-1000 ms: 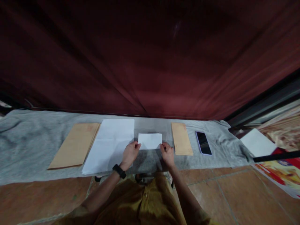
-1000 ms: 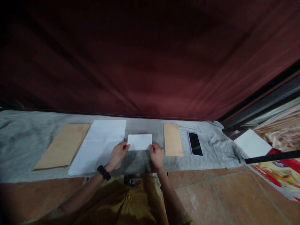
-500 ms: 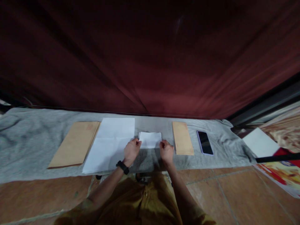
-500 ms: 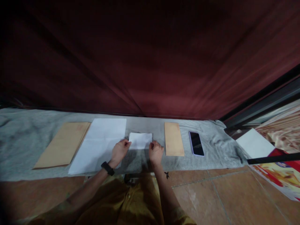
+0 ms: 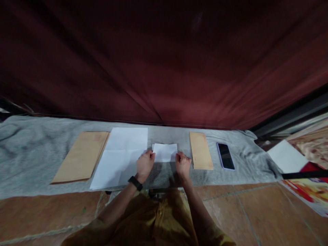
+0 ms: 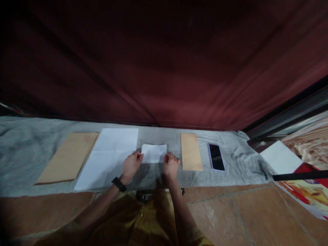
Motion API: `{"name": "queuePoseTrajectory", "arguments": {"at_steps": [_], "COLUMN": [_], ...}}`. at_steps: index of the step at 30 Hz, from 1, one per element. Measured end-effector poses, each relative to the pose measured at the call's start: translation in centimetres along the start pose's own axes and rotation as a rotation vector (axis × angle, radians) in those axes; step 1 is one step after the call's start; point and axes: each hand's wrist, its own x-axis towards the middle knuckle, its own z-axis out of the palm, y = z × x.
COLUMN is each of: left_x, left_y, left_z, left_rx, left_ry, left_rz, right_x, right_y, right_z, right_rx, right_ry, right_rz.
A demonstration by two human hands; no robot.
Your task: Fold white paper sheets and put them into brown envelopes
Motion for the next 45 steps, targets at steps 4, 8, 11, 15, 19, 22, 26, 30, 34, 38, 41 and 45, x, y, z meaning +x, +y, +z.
{"name": "queuePoseTrajectory", "arguments": {"at_steps": [4,8,11,15,19,22,26,30,34,38,41,45], "left_x": [-0.1,-0.6,-1.0,-1.1,-1.1,-1.1,-1.1,-1.3,-1.2,-1.0,-1.0,-1.0], "left_y": [0.0,0.0,0.0,0.1,0.1,0.2,0.3,0.5,0.7,0.6,0.5,0.6], "left_z": [-0.4,-0.4,-0.3,-0.1,0.0,0.1,0.1,0.0,-0.1,0.0,0.1,0.0], "left_rx": [-0.047,0.002,0.057,0.116,0.117,0.130,0.146,0.159,0.157,0.153,0.153,0.147], "left_ry": [-0.048,-0.031,-0.021,-0.018,-0.019,-0.018,-0.010,-0.006,-0.003,-0.009,0.002,0.000], "left_rz": [-0.009,0.002,0.017,0.028,0.030,0.030,0.036,0.040,0.040,0.044,0.061,0.059], "right_x": [-0.1,-0.4,-0.8,-1.1,-1.2,-1.3,-1.5,-1.4,-1.4,-1.5,-1.5,-1.4], "right_y": [0.0,0.1,0.2,0.2,-0.1,-0.2,-0.2,-0.3,-0.5,-0.7,-0.8,-0.8], "right_z": [-0.1,-0.1,-0.1,0.0,0.3,0.5,0.6,0.7,0.7,0.7,0.7,0.7], "right_rx": [-0.013,-0.046,-0.072,-0.115,-0.208,-0.278,-0.315,-0.329,-0.362,-0.380,-0.377,-0.368], "right_ry": [-0.004,0.003,0.014,0.035,0.061,0.085,0.098,0.110,0.115,0.118,0.118,0.111], "right_rz": [0.003,0.001,-0.024,-0.050,-0.068,-0.081,-0.106,-0.131,-0.144,-0.135,-0.120,-0.101]}}
